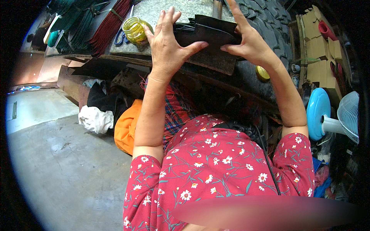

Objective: The person repeatedly rubs the edges of dark gray shoe sole pieces with a small yellow abrasive tool, then stacks the treated pieces on the table. The person handles the parts one at a time, turning them over and rubbing different edges before stacking them.

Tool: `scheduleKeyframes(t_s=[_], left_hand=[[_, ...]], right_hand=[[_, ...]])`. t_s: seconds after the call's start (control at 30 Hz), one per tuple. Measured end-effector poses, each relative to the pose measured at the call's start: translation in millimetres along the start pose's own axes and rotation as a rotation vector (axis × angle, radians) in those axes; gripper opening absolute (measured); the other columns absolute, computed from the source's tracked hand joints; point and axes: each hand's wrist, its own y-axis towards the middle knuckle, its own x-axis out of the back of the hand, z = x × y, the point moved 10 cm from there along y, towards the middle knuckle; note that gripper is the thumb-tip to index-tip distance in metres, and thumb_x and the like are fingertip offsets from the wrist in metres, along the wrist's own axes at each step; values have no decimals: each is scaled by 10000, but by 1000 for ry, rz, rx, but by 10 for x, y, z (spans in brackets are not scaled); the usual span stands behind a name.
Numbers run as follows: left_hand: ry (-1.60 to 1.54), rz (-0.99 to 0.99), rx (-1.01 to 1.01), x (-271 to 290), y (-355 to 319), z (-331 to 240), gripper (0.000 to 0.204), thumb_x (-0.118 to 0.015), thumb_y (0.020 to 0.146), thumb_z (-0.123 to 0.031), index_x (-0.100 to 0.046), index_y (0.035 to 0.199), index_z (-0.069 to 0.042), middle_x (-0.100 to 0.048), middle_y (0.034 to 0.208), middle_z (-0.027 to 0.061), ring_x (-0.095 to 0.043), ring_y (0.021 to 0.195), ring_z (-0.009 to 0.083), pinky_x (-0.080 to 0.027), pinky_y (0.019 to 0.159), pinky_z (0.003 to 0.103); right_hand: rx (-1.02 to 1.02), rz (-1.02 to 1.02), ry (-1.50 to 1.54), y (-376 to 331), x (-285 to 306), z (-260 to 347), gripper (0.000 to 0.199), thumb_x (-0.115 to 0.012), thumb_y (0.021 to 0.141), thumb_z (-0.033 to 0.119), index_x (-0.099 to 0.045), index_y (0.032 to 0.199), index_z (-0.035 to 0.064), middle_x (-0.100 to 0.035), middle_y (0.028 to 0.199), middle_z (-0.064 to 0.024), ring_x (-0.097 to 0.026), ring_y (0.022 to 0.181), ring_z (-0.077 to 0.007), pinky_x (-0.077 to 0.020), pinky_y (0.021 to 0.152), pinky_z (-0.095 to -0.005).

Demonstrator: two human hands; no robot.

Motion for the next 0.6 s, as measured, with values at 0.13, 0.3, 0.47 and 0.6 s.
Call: scheduleKeyframes(t_s=[0.13, 0.3, 0.47, 0.6], left_hand=[[-74, 61, 95, -127, -33, 34, 1320, -852, 583, -604, -164, 1522, 19, -576, 1331, 132, -455, 1322, 349, -147, 1126, 664], [-113, -23, 13, -116, -22, -160, 1390, -861, 570, -599, -75, 1539, 15, -540, 1316, 154, -470, 1249, 367, -165, 1123, 636], [-63, -2, -9, -14, -3, -59, 1373, -839, 602, -604, -57, 1538, 25, -525, 1382, 136, -465, 1297, 341, -141, 1138, 645], [-52, 123, 34, -131, -17, -46, 1345, -842, 624, -579, -72, 1532, 46, -499, 1415, 170, -438, 1338, 362, -134, 1146, 637]], right_hand=[[-47, -53, -160, 3, -64, -72, 1232, -804, 712, 42, 78, 1570, 100, -258, 1576, -252, -638, 1100, -304, -494, 924, -337], [110, -89, -199, -48, -105, 90, 1206, -813, 726, 67, 49, 1570, 92, -286, 1537, -295, -643, 1099, -371, -505, 924, -361], [55, -77, -244, -40, -25, 31, 1244, -825, 711, 71, 78, 1567, 101, -354, 1512, -257, -654, 1080, -346, -506, 923, -363], [-5, -23, -144, 12, -50, -54, 1301, -846, 684, 86, 112, 1564, 117, -478, 1435, -227, -629, 1129, -306, -488, 949, -364]])
